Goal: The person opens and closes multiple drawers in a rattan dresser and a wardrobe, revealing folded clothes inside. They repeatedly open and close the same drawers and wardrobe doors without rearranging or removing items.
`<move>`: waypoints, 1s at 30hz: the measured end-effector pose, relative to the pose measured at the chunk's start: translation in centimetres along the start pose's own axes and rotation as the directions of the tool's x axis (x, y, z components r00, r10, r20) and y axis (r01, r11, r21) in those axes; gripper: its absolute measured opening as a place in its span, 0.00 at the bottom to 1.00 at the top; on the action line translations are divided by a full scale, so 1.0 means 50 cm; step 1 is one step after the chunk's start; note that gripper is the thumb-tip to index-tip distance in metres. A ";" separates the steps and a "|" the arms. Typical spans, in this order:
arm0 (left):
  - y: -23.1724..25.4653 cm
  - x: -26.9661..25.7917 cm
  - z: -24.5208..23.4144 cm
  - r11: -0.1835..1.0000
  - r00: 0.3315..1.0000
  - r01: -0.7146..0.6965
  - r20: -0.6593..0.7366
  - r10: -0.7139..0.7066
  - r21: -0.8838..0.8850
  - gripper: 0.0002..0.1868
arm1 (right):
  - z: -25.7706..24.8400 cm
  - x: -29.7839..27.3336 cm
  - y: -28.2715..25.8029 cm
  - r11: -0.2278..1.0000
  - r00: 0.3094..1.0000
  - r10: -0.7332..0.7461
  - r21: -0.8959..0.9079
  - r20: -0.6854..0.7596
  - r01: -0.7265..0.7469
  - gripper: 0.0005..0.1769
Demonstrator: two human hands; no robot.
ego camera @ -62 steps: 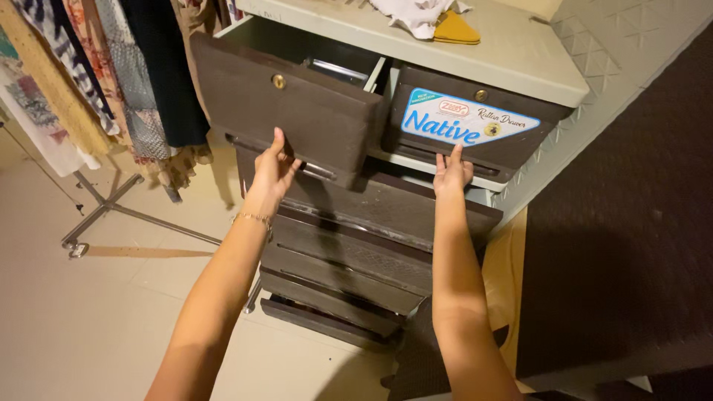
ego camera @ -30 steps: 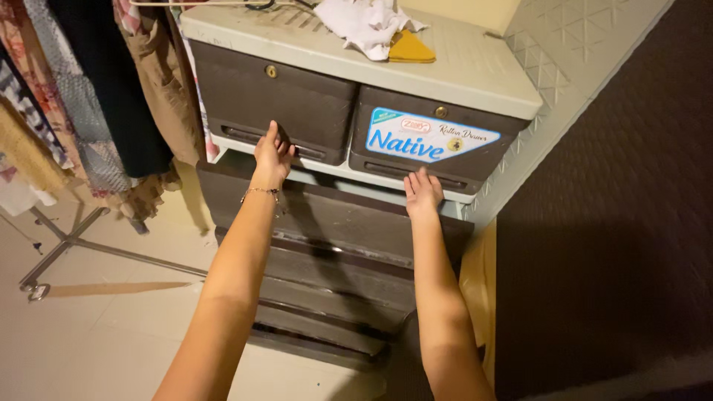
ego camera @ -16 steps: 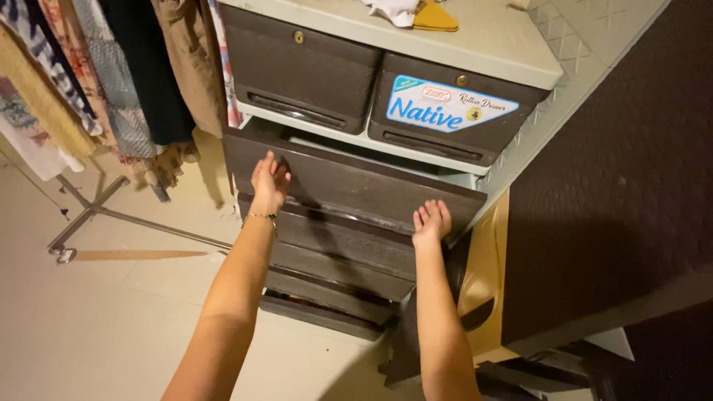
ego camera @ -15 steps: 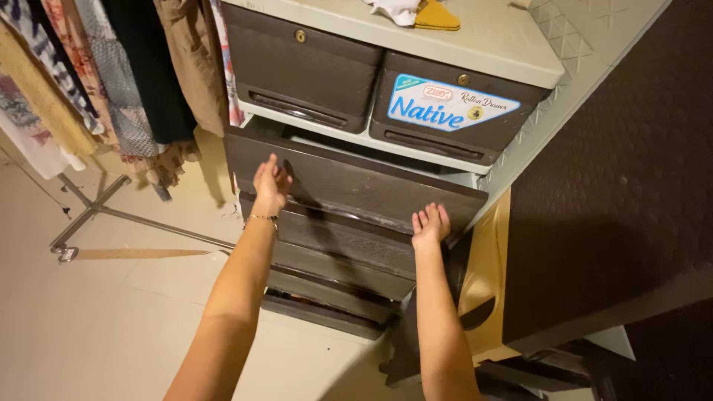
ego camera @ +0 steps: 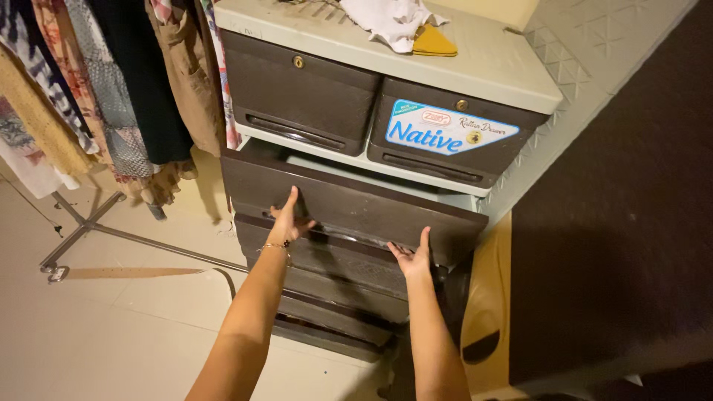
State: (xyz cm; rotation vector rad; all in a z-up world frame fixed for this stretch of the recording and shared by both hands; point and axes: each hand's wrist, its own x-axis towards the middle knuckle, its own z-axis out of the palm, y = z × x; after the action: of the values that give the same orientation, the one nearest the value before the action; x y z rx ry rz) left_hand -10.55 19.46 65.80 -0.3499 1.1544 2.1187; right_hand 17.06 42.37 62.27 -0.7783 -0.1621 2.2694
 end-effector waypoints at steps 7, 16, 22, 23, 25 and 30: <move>-0.009 0.072 0.049 0.980 0.991 -0.094 0.073 0.108 -0.174 0.73 | 0.038 0.091 0.003 0.992 0.991 -0.128 0.013 0.047 0.128 0.61; 0.000 0.177 0.103 0.981 0.987 -0.118 0.087 0.133 -0.153 0.73 | 0.061 0.190 -0.015 0.988 0.986 -0.155 -0.015 0.065 0.156 0.58; 0.014 0.180 0.132 0.982 0.990 -0.124 0.047 0.132 -0.145 0.72 | 0.087 0.218 -0.024 0.987 0.983 -0.148 -0.048 0.105 0.154 0.58; 0.002 0.177 0.117 0.982 0.989 -0.119 0.072 0.130 -0.147 0.73 | 0.075 0.213 -0.025 0.990 0.987 -0.135 -0.034 0.082 0.138 0.58; -0.016 0.178 0.095 0.984 0.984 -0.140 0.093 0.151 -0.110 0.72 | 0.065 0.207 -0.026 0.992 0.991 -0.120 -0.021 0.051 0.121 0.59; -0.041 0.201 0.018 0.987 0.986 -0.161 0.055 0.160 0.009 0.68 | 0.036 0.191 -0.004 0.990 0.990 -0.132 -0.065 -0.056 0.128 0.55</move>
State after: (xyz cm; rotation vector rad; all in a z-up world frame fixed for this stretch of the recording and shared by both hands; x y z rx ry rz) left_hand -16.37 25.37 59.73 -0.1980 1.2000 2.2439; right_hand 10.79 49.13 59.12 -0.8427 -0.2482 2.1238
